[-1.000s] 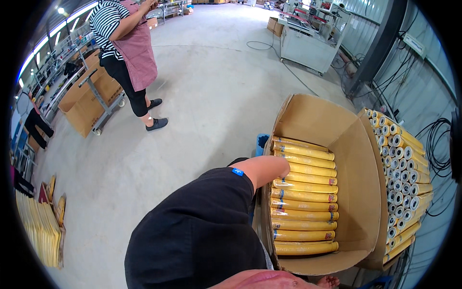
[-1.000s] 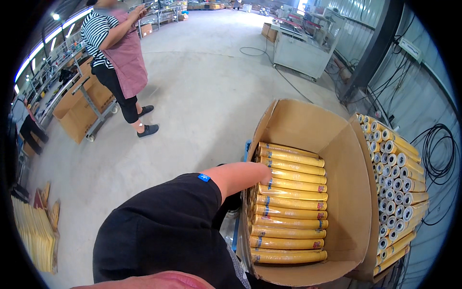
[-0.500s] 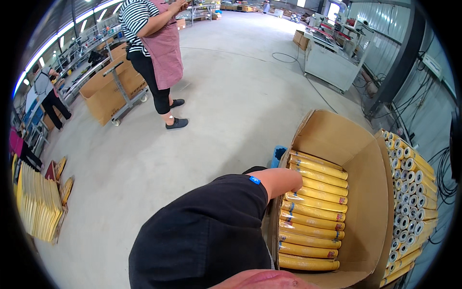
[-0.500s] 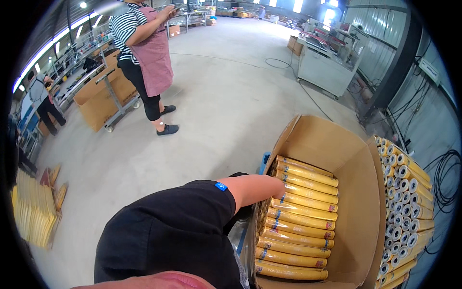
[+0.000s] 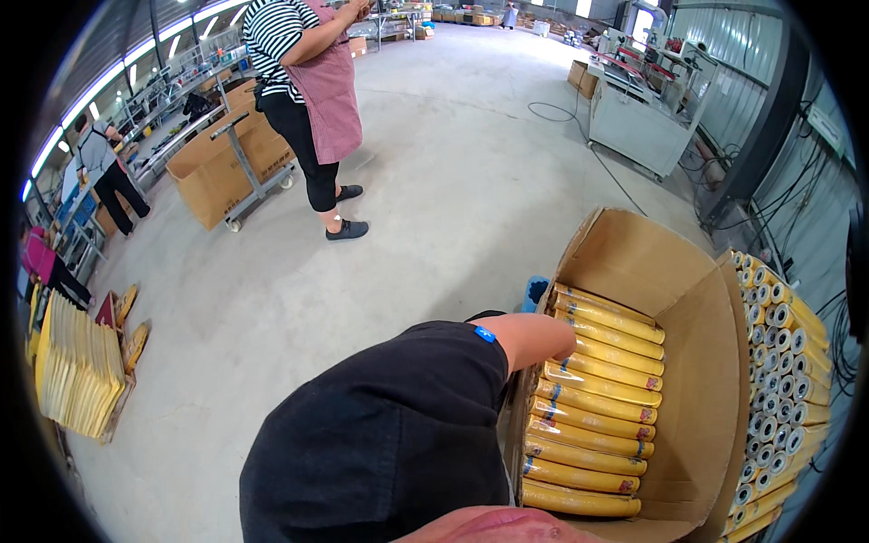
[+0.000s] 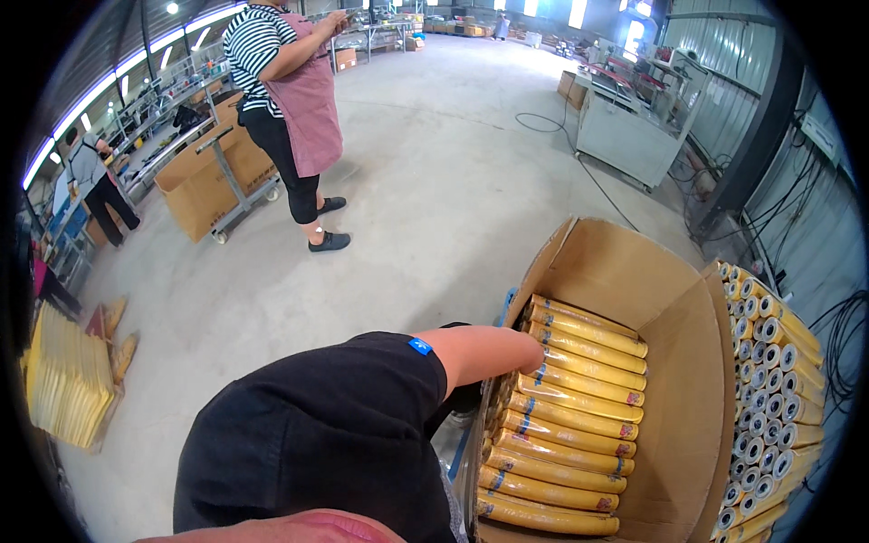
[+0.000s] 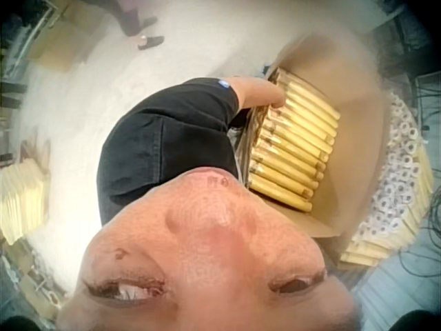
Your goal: The person repeatedly picks up yellow cylindrical rolls from a nearby stack and places them into a large cardboard box. They arrange the rolls side-by-side to fill the box, occasionally adjusting their position.
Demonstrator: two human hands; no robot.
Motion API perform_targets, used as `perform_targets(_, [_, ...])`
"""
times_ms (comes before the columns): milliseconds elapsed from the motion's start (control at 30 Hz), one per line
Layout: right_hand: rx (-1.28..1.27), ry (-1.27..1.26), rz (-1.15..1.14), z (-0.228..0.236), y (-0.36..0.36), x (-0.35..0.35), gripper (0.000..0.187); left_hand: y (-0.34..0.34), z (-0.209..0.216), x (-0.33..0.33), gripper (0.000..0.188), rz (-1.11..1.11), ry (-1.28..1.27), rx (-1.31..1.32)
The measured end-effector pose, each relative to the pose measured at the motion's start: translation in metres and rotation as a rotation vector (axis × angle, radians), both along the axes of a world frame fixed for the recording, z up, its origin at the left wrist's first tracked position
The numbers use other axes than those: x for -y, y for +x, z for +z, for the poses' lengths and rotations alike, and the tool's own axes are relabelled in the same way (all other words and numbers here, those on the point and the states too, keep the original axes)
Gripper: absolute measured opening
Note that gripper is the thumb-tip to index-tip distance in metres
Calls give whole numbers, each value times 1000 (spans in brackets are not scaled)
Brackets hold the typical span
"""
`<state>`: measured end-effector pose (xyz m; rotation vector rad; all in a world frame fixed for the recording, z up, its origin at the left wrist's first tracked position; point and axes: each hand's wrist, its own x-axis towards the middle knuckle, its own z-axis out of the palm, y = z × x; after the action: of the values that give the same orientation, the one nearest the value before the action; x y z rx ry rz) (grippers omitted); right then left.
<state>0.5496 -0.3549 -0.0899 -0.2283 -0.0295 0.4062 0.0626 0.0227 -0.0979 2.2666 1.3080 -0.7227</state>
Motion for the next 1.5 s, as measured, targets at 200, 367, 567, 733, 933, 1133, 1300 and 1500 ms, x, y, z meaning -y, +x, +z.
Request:
perform_targets(200, [183, -283, 131, 79, -79, -25, 25, -39, -40, -9, 33, -149, 79, 91])
perform_targets(367, [207, 50, 120, 40, -35, -21, 17, -56, -51, -36, 34, -493, 34, 171])
perform_targets(567, [-10, -100, -100, 52, -34, -21, 86, -19, 3, -14, 37, -372, 22, -78])
perform_targets(733, [69, 197, -202, 89, 8, -33, 47, -42, -18, -21, 33, -530, 121, 89])
perform_targets(933, [50, -104, -115, 118, -33, -92, 31, 16, 63, 10, 49, -178, 432, 796])
perform_targets(1133, [479, -548, 359, 122, -185, -137, 35, 134, 219, 126, 103, -570, 665, 1099])
perform_targets(1300, [841, -460, 726, 152, -232, -150, 73, 156, 165, 95, 90, -297, -126, 1245])
perform_targets(1500, [1399, -1305, -79, 152, -182, -113, 73, 106, 104, -101, 57, 207, -46, 1255])
